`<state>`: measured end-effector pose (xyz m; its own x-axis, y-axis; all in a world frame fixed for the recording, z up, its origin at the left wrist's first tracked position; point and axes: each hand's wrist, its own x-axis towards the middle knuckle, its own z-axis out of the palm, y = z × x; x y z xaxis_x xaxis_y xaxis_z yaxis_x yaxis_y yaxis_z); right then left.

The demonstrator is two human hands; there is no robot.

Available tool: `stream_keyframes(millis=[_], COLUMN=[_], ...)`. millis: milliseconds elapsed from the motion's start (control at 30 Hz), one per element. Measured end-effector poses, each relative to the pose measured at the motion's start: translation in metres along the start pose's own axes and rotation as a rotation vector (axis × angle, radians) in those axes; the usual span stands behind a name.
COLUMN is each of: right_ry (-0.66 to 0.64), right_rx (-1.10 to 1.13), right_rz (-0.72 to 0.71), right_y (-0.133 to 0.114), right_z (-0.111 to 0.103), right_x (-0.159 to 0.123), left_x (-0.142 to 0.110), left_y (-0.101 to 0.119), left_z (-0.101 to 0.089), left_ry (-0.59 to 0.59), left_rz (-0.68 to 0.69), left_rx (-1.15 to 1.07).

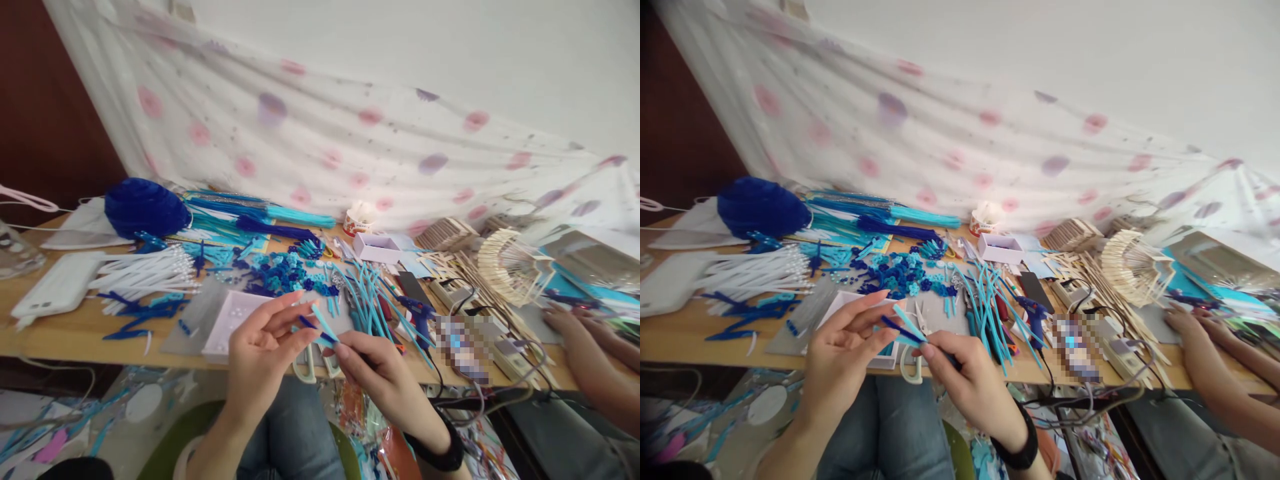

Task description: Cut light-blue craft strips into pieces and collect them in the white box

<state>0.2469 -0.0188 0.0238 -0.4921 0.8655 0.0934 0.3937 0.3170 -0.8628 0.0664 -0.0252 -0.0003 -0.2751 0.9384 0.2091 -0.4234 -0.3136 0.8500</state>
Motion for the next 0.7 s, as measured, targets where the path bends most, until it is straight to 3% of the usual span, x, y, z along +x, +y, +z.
stream_keyframes(millis=[167, 300, 700], right_ry=[-0.007, -0.042, -0.039], right_rx=[0.215, 0.31, 0.046], right_rz=[0.046, 0.076, 0.027], right_y=[0.004, 0.005, -0.002], right_z=[0.005, 0.009, 0.011], right_x=[0.001, 0.003, 0.004], left_x=[0.003, 0.007, 0.0], left_y=[-0.001, -0.006, 0.008], left_z=[-0.01, -0.016, -0.007], left_ry=[-0.139, -0.167, -0.087], left_rz=[-0.209, -0.267, -0.099], left_rx=[-0.179, -0.15, 0.118])
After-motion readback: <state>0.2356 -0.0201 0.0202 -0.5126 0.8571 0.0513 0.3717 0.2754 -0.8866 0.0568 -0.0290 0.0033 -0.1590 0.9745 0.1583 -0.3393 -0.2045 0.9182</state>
